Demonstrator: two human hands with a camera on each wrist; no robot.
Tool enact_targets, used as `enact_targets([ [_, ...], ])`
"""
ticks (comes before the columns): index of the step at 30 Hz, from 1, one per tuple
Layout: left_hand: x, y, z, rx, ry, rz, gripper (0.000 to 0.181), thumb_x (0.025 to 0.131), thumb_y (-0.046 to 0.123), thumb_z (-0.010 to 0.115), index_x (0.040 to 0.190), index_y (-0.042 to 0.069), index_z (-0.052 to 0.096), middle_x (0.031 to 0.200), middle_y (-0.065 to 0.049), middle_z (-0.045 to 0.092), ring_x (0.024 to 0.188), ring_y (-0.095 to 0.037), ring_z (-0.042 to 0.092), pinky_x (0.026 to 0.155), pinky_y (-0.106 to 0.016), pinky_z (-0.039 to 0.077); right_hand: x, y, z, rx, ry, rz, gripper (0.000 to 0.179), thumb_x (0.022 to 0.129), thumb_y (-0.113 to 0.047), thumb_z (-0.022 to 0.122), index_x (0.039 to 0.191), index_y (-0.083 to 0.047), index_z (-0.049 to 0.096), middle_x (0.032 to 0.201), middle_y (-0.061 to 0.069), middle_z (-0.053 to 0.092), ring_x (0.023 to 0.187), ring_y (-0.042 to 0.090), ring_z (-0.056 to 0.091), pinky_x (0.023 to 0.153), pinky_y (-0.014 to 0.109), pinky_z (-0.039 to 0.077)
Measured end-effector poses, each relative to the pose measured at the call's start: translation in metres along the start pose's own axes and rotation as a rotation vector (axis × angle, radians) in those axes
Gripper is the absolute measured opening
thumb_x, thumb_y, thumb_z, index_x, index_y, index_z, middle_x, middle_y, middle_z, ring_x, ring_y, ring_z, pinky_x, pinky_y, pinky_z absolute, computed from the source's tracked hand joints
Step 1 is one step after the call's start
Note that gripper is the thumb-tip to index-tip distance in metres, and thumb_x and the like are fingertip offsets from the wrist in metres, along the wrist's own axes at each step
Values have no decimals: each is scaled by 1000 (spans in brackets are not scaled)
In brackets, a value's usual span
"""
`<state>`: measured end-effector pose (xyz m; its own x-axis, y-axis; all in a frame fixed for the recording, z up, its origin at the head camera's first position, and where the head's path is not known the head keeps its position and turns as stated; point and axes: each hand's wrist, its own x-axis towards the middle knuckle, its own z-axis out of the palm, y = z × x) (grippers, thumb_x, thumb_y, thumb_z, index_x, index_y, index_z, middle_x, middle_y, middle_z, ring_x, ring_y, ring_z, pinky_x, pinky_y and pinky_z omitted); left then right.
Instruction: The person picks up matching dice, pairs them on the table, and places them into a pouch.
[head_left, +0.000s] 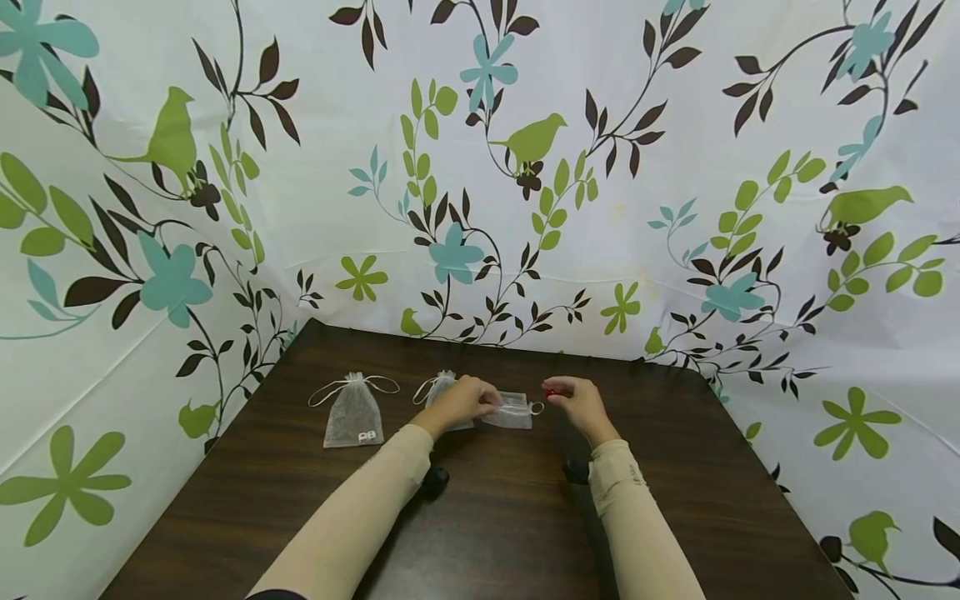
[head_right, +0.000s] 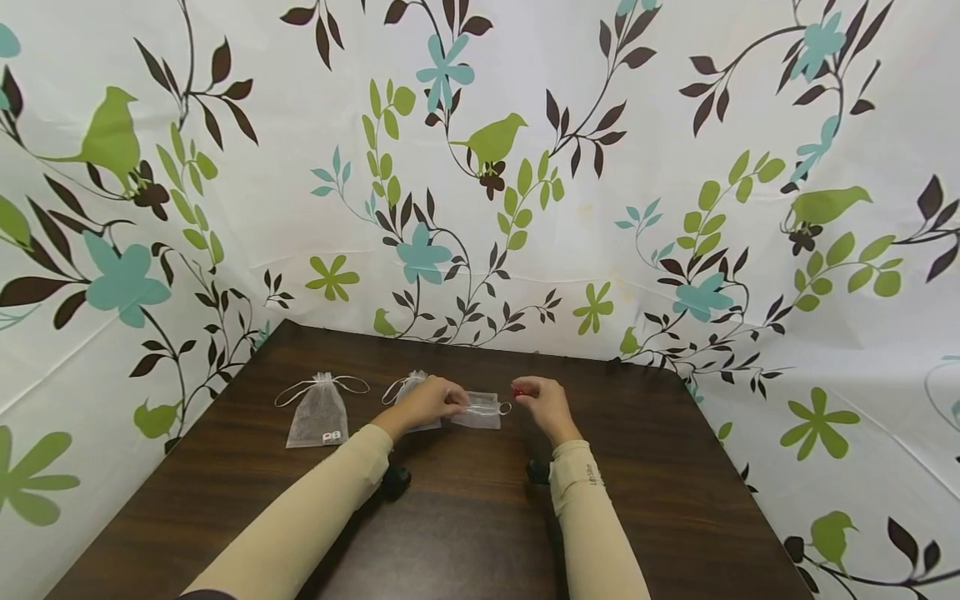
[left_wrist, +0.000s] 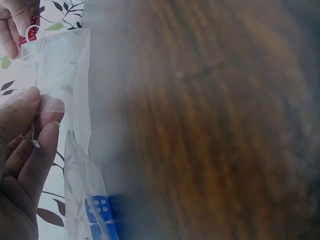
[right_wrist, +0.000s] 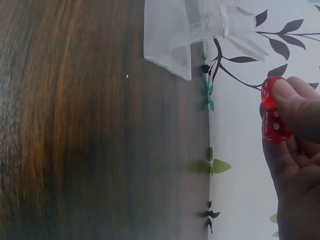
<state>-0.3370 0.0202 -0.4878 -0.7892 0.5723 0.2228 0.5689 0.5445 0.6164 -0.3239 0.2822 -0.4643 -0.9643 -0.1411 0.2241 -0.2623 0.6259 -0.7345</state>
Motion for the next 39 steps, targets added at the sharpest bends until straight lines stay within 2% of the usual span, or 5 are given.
enact_targets([
  [7,0,-2,-2,-29,18,-3,7,91,13,77,98,11,78,88,3,76,73,-3,65,66,-22,53,3,-6,3,2,-11,-9,26,90,3,73,115,0,74,107,14,75,100,29,70,87,45,56],
  [14,0,-3,-3,-15,31,14,8,91,11,76,99,10,78,91,0,76,78,-7,69,68,-22,53,6,-12,6,21,-24,-19,25,90,4,73,114,1,74,109,17,74,100,29,70,88,45,55],
  [26,2,-2,0,11,30,30,5,91,13,77,96,10,78,87,2,76,72,-3,63,65,-22,51,7,-22,11,18,-47,-34,25,89,3,74,114,-1,75,110,15,75,100,28,71,86,43,56],
  [32,1,-3,0,-15,27,20,6,91,11,77,97,9,78,87,2,76,72,-3,63,66,-21,52,6,-25,16,40,-60,-56,24,88,6,74,111,2,75,108,16,75,95,27,72,81,38,57],
  [39,1,-4,1,-18,23,26,5,92,10,76,96,9,78,86,2,76,73,-3,64,66,-22,53,5,-30,21,73,-85,-32,24,88,6,74,112,1,75,109,16,74,95,27,71,80,45,58],
])
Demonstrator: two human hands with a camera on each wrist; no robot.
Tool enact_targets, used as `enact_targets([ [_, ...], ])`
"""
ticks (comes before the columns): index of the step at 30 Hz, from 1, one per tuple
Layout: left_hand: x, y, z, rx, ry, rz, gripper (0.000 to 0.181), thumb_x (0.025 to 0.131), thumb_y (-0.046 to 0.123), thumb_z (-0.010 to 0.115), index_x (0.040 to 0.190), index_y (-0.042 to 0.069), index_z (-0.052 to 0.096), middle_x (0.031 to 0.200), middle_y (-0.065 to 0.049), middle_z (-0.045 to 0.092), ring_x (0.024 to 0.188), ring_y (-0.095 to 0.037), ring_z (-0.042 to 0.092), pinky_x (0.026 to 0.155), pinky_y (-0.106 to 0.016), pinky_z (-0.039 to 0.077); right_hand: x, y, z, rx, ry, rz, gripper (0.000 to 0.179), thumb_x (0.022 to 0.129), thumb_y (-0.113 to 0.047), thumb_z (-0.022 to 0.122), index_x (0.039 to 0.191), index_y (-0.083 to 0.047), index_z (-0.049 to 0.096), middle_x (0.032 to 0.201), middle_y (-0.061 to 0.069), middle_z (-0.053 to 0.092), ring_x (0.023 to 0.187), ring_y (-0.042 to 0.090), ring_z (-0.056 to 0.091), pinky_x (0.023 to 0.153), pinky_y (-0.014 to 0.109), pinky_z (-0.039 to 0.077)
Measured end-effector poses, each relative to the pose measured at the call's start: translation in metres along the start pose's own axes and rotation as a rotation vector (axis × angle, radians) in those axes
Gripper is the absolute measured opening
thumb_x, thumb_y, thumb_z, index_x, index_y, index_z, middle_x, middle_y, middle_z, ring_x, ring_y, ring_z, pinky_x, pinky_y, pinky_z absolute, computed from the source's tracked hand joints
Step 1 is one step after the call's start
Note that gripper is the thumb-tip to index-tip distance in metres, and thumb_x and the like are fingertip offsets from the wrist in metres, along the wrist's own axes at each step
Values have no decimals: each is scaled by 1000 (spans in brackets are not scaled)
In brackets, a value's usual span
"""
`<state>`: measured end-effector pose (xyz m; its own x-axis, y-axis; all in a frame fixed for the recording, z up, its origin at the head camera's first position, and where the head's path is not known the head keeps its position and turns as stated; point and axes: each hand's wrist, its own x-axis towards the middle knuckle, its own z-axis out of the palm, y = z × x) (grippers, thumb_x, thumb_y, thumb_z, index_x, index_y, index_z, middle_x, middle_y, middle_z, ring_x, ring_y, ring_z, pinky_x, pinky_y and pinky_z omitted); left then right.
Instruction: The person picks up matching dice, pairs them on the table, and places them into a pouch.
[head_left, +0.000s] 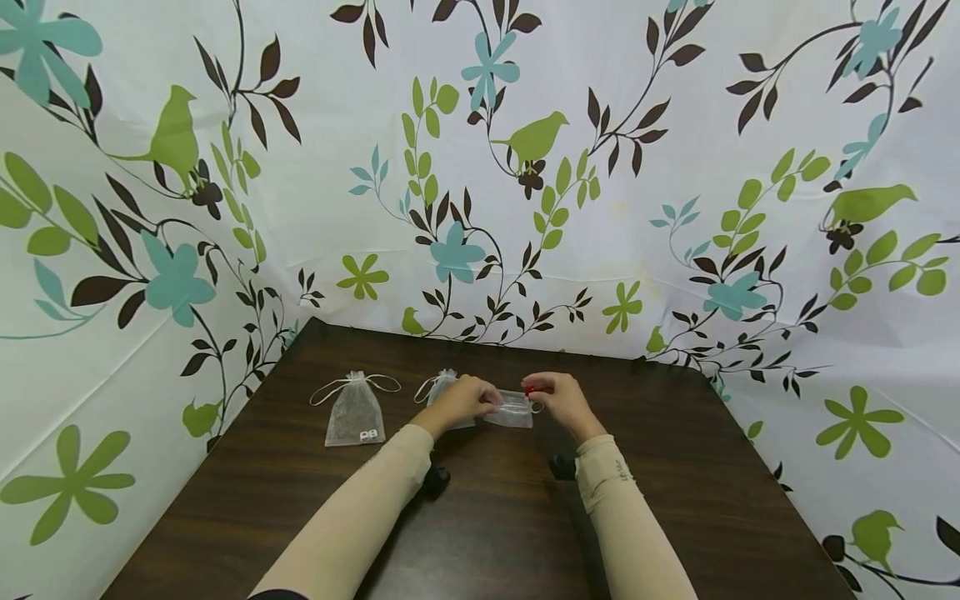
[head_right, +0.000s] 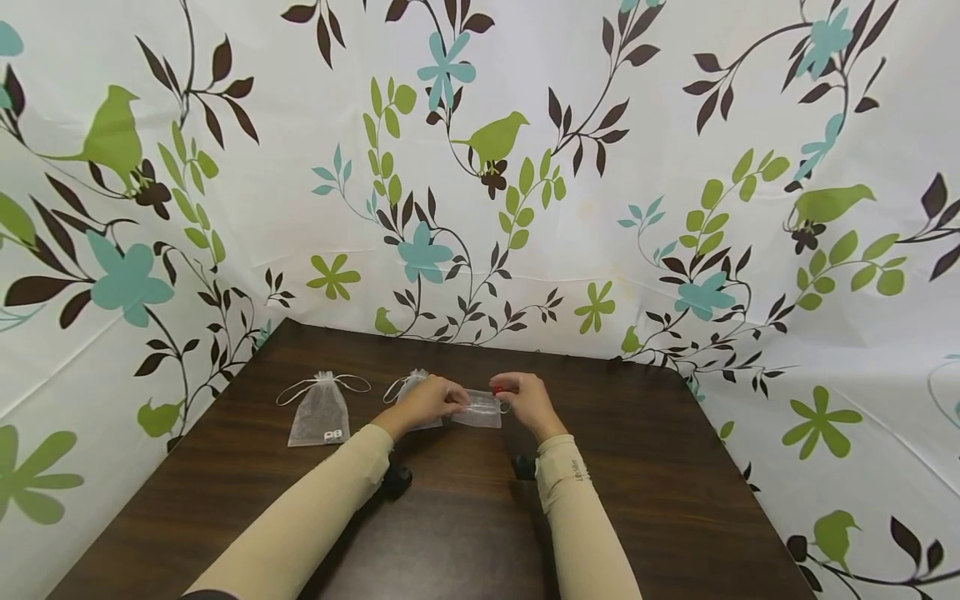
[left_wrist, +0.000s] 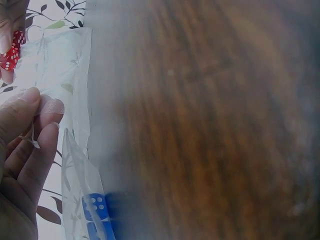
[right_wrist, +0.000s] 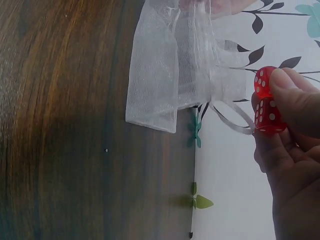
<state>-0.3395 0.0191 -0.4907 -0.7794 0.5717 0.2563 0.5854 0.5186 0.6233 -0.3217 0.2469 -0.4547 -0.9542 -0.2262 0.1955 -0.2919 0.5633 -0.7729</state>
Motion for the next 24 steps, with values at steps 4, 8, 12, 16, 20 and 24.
enact_targets([
  [4,0,0,0,-9,-4,9,5,92,10,76,96,9,78,86,2,76,72,-3,64,65,-21,53,1,1,2,-11,-20,25,24,89,4,73,113,-1,75,110,14,74,95,24,71,81,48,58],
  [8,0,0,0,-17,-10,4,6,92,12,76,97,9,79,87,2,76,72,-1,64,65,-20,52,2,2,3,-6,-40,30,23,90,3,73,113,-1,75,109,14,74,94,24,71,82,51,57],
  [12,0,1,-1,-17,-12,-1,7,92,12,76,98,9,79,88,2,76,72,-2,65,65,-20,52,1,0,5,-22,-46,27,22,89,4,73,111,-2,76,107,12,75,94,23,70,81,47,58],
  [16,0,2,-1,-6,-10,0,8,92,11,76,99,8,79,89,1,76,75,-3,65,66,-21,53,-1,-1,6,-47,-53,20,22,88,5,74,110,0,76,106,12,75,95,23,70,78,40,58],
  [20,0,2,-1,1,-6,5,7,92,12,76,98,9,79,90,2,76,76,-4,66,67,-22,53,-1,0,7,-85,-60,-1,22,87,5,75,108,0,76,104,11,75,94,22,70,77,36,58],
  [24,0,2,-1,-3,0,14,7,92,12,77,97,9,79,89,2,76,76,-4,66,67,-22,53,0,0,7,-114,-82,-1,22,87,5,75,108,-1,77,103,10,75,93,21,70,77,34,57],
])
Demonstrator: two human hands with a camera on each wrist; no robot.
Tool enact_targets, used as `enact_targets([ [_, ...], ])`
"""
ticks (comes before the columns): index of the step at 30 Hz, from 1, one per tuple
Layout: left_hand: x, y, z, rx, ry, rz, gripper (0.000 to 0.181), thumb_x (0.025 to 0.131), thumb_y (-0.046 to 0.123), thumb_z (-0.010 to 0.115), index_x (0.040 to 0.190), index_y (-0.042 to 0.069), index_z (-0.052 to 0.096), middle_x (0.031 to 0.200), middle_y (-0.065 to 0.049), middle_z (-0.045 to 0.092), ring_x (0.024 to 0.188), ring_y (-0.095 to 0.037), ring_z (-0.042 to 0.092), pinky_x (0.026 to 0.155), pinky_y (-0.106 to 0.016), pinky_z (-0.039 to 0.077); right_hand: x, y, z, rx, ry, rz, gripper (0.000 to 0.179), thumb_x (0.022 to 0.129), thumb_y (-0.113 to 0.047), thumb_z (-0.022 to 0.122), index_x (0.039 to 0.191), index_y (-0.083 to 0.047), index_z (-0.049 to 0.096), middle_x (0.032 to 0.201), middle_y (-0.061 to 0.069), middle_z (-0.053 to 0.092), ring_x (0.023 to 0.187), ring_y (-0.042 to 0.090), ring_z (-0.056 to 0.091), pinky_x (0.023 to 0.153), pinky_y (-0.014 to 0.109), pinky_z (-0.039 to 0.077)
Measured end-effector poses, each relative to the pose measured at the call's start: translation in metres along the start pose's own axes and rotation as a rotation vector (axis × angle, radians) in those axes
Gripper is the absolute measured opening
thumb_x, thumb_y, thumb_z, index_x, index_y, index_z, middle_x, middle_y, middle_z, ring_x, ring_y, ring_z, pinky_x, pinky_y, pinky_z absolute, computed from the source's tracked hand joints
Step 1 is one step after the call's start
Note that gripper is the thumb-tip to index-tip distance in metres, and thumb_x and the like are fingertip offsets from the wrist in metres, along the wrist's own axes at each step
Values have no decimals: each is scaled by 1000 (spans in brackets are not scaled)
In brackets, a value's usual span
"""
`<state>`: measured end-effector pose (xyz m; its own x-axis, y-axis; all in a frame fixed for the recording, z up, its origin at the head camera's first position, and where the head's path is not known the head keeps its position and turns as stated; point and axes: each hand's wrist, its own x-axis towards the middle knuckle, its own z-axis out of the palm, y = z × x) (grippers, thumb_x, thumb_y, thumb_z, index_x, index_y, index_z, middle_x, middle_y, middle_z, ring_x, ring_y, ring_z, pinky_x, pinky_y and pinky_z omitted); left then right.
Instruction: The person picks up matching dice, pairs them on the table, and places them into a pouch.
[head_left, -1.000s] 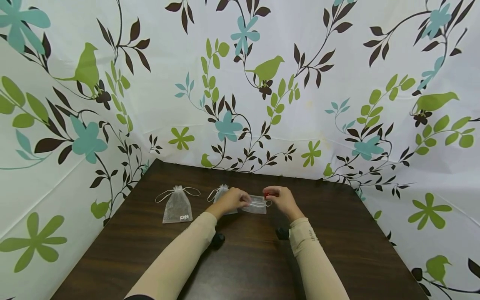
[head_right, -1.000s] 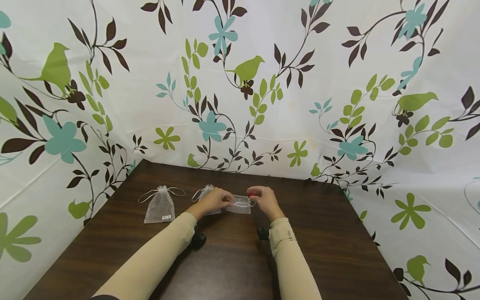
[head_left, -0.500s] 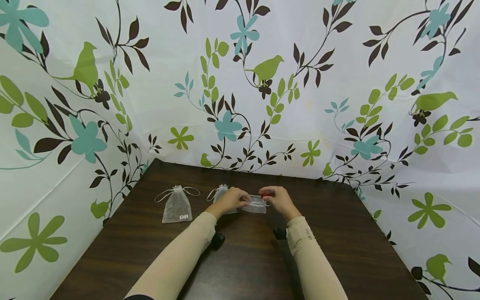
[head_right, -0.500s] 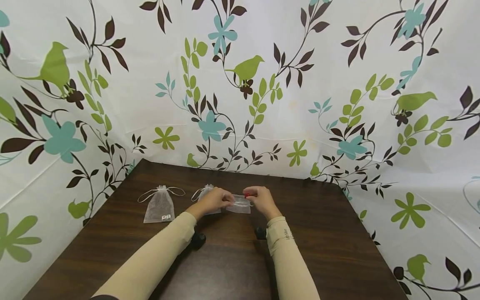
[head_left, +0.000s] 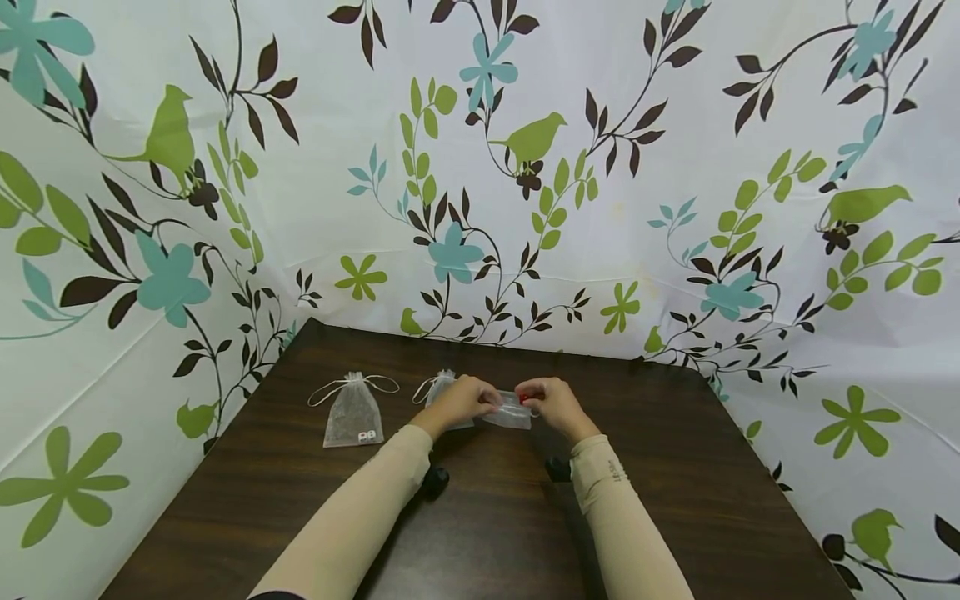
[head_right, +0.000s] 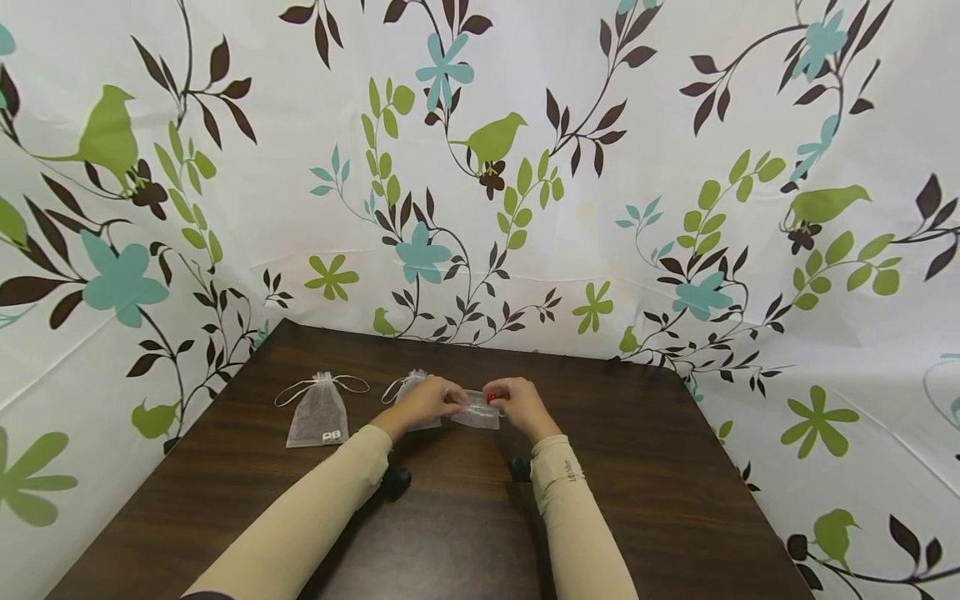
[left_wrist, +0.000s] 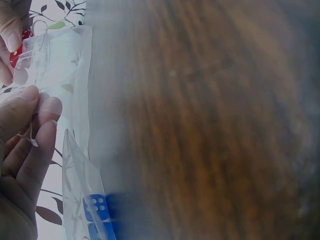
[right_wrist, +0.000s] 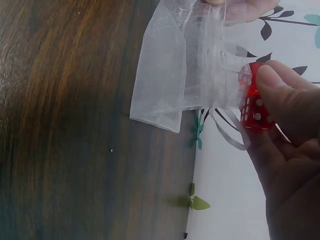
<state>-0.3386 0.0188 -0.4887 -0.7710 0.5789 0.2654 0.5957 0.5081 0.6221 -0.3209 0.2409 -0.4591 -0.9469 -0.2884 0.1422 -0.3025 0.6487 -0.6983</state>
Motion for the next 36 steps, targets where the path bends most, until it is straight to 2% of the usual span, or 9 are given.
enact_targets([
  [3,0,1,0,6,3,-1,7,91,11,77,97,9,79,89,1,76,75,-3,65,67,-22,52,-1,-1,-1,-23,-23,-2,21,88,5,74,108,-2,77,103,9,75,92,20,69,76,34,57],
  [11,-2,2,1,18,10,-2,6,91,9,77,96,8,79,89,0,77,76,-5,66,66,-22,53,-3,-4,-3,-93,-73,-79,23,86,9,74,107,0,76,97,9,75,88,19,68,74,33,57],
  [18,-2,2,1,27,17,6,6,91,10,78,96,8,79,89,0,77,73,-4,64,64,-22,51,-3,-5,-4,-114,-81,-124,24,87,8,73,110,0,76,99,9,74,88,19,68,74,34,57],
  [25,0,0,3,16,16,9,7,90,9,78,96,7,79,89,-1,77,72,-3,63,64,-21,51,-3,-5,-5,-135,-112,-103,24,87,11,72,108,-1,76,96,8,74,85,17,67,72,32,57],
  [36,0,0,4,31,19,6,8,91,10,78,98,8,79,89,0,77,73,-3,64,65,-22,52,-5,-7,-6,-172,-124,-126,25,89,11,70,109,0,76,99,11,74,88,21,69,72,33,57],
])
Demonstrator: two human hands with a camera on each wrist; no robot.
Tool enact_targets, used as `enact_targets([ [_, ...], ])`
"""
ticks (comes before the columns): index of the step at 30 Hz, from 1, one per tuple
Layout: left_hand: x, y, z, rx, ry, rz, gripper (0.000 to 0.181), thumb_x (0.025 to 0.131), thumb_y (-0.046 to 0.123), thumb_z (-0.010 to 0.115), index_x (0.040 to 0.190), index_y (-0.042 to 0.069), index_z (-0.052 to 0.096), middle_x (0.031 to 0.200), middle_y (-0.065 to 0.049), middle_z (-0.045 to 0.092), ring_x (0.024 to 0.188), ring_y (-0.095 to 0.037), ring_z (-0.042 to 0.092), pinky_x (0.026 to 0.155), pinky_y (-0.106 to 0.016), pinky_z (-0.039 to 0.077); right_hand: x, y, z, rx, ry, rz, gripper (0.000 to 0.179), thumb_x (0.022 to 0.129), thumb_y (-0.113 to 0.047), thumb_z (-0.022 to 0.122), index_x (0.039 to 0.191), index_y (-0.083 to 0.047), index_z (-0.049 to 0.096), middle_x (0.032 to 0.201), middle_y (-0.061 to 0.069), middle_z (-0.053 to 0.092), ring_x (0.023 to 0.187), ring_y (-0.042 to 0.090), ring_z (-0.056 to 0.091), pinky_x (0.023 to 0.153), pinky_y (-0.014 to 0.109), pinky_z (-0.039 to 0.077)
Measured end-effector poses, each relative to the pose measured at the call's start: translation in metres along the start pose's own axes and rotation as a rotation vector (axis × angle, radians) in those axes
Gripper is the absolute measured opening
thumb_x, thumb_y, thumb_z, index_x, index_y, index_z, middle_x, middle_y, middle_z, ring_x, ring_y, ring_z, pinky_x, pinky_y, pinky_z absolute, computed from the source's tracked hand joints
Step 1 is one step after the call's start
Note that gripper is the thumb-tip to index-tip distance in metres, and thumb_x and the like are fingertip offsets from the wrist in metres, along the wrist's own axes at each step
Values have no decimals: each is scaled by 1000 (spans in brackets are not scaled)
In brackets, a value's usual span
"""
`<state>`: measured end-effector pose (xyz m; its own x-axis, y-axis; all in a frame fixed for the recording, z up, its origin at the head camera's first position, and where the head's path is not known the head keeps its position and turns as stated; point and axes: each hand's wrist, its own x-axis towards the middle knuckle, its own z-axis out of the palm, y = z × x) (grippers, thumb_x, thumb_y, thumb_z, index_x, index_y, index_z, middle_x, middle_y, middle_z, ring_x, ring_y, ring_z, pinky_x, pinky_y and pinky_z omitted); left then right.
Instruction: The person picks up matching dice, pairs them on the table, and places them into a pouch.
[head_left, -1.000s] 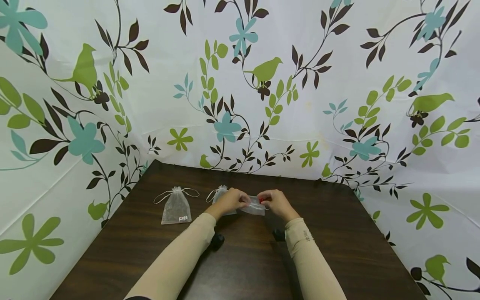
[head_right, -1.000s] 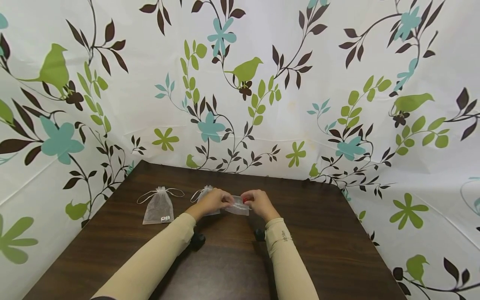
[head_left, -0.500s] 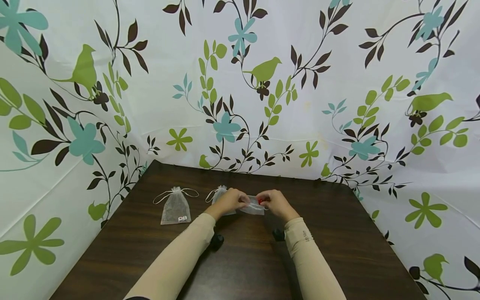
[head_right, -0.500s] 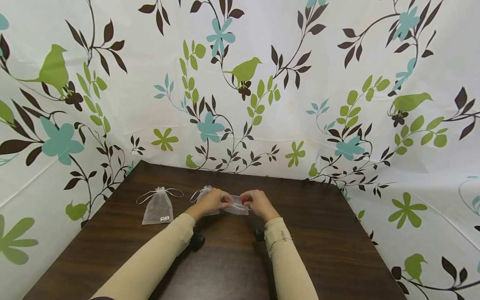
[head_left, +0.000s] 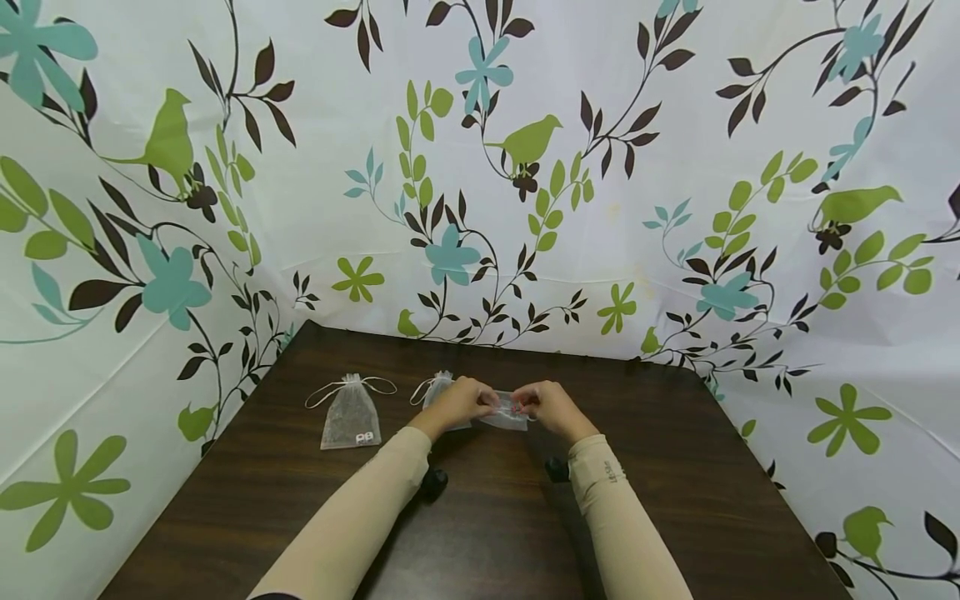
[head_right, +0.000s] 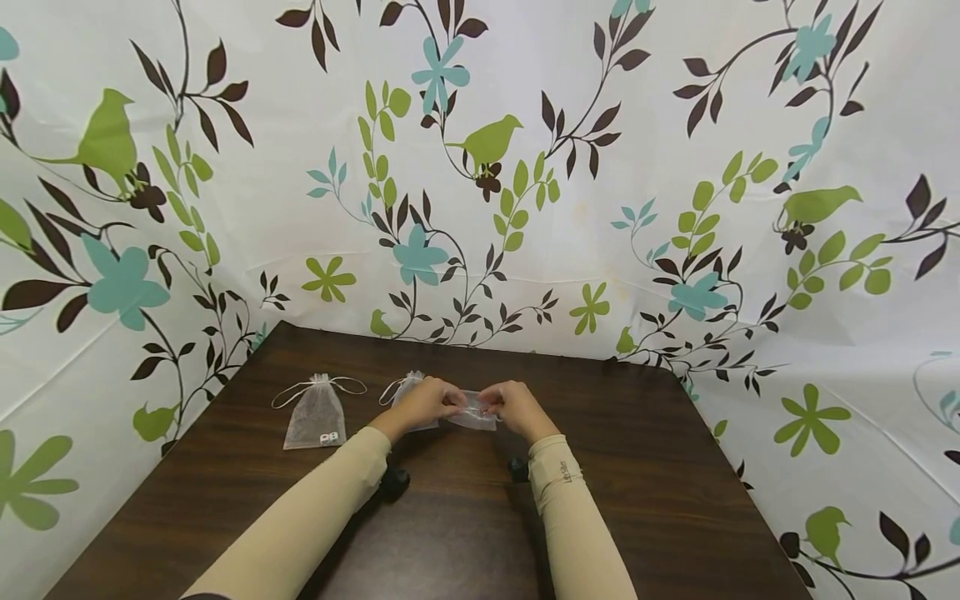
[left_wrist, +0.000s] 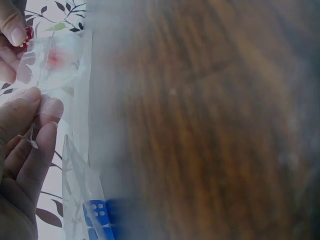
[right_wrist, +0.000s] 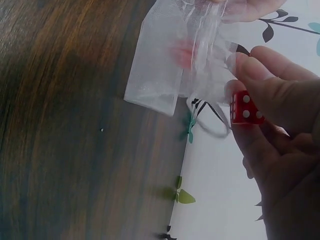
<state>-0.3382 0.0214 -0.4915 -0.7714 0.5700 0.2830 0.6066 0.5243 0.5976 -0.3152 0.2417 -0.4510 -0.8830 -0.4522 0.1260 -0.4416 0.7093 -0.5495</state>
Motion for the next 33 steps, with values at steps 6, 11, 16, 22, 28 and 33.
enact_targets([
  [6,0,0,-1,2,-4,-5,9,91,9,77,99,7,79,91,-1,77,76,-6,67,67,-22,53,1,0,1,-13,19,-4,26,90,12,68,110,-2,77,105,11,74,92,21,68,74,34,58],
  [11,0,-1,-1,5,-7,-6,9,91,11,77,100,8,79,92,0,77,76,-5,67,66,-21,52,2,-1,1,-16,40,-10,26,89,12,69,109,-3,77,104,11,74,89,19,67,73,34,57],
  [16,-1,-1,-1,-4,-10,-5,9,92,11,77,100,8,79,92,0,77,75,-5,66,65,-22,52,2,-1,2,17,57,14,25,90,10,68,110,-3,77,107,9,74,91,18,67,75,33,57],
  [22,-1,-1,0,1,-2,4,9,91,11,77,100,8,79,92,0,77,77,-6,68,67,-22,53,3,-1,3,25,74,-13,25,89,9,70,112,-1,76,109,11,74,96,23,70,78,36,57],
  [28,-3,0,1,-1,-2,5,8,91,10,77,98,7,79,90,-1,77,76,-6,67,66,-21,52,6,-3,8,27,83,-26,25,88,9,72,111,-1,76,107,12,75,94,23,70,76,34,57],
  [33,-5,2,0,-8,2,4,9,91,9,77,100,7,78,92,-2,77,81,-10,70,70,-23,55,6,-5,11,51,86,-7,24,87,8,73,110,-1,76,106,12,75,91,22,70,75,33,58],
])
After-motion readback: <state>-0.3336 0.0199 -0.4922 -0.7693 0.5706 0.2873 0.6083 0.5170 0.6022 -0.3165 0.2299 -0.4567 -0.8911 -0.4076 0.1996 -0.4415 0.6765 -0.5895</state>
